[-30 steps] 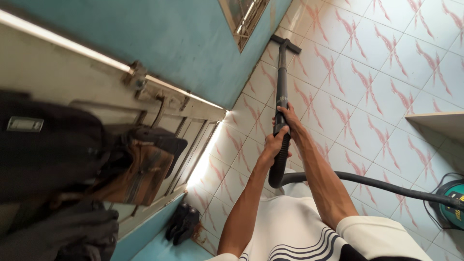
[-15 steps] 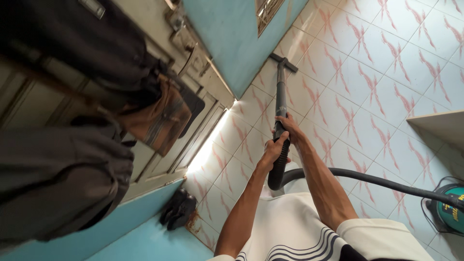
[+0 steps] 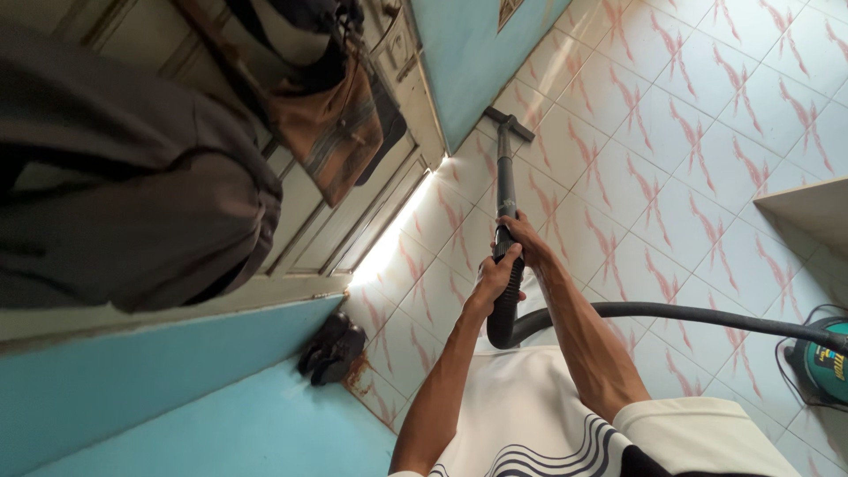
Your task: The person connects the hose to the extension wand of a vacuum cleaner, then vacuums the tiled floor.
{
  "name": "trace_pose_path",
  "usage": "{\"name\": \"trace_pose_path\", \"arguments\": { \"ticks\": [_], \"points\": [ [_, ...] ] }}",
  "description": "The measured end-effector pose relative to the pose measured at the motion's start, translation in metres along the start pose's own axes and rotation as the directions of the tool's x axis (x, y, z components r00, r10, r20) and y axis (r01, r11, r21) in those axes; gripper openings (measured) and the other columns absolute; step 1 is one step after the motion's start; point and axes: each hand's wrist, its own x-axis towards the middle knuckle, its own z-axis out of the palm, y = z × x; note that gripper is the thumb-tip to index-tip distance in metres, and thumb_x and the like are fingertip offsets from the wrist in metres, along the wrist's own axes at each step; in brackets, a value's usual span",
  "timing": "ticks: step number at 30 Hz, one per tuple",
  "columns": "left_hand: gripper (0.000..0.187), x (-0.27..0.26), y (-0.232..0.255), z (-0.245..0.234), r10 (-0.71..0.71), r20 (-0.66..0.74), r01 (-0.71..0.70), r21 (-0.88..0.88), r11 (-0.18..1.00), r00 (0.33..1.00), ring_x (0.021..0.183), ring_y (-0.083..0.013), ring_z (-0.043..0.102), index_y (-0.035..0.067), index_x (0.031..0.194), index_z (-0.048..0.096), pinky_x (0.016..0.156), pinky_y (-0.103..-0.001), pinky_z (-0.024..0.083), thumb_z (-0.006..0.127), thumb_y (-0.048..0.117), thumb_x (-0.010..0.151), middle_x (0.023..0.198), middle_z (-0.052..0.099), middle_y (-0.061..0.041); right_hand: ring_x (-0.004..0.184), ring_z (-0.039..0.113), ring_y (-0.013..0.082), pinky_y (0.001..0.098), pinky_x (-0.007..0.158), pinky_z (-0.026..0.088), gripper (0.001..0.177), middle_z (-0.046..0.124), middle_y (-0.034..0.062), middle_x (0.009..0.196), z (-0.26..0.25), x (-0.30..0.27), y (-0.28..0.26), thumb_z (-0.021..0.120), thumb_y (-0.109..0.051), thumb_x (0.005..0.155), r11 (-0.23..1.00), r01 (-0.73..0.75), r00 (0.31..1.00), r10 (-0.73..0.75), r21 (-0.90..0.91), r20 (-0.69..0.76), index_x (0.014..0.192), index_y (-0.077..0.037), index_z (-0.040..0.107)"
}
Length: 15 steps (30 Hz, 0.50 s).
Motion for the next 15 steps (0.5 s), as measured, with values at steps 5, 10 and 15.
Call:
{"name": "trace_pose_path", "arguments": {
  "ticks": [5,10,15],
  "points": [
    [0.061,-0.027,-0.022,-0.01,0.0,-0.011,0.0,-0.01,1.0,1.0,0.043,-0.0214,0.064,-0.003,0.089,0.06,0.037,-0.031,0.055,0.068,0.057,0.09,0.07,0.061,-0.01,0.063,0.066,0.0267,0.0409,0.05,0.059,0.052,0.053,0.0125,0.09,0.011,-0.024,0.023,0.064,-0.018,0.089,0.999,-0.003,1.0,0.003,-0.042,0.0,0.133,-0.012,0.037],
    [0.057,-0.039,-0.04,-0.015,0.014,0.001,-0.014,-0.053,0.999,1.0,0.043,-0.0183,0.062,-0.002,0.089,0.061,0.037,-0.031,0.056,0.068,0.055,0.09,0.068,0.062,-0.008,0.061,0.065,0.026,0.04,0.047,0.058,0.05,0.053,0.0122,0.087,0.015,-0.038,0.042,0.063,-0.018,0.088,0.999,-0.008,1.0,0.008,-0.034,0.001,0.132,-0.014,0.039],
    [0.054,-0.036,-0.045,-0.013,0.02,0.008,-0.02,-0.062,0.998,1.0,0.042,-0.0172,0.06,-0.001,0.089,0.061,0.037,-0.031,0.056,0.069,0.053,0.091,0.064,0.058,-0.006,0.059,0.066,0.0265,0.0392,0.046,0.057,0.045,0.052,0.0128,0.087,0.008,-0.035,0.048,0.062,-0.019,0.09,0.998,0.06,0.998,-0.061,0.021,0.032,0.13,-0.011,0.042]
  ]
}}
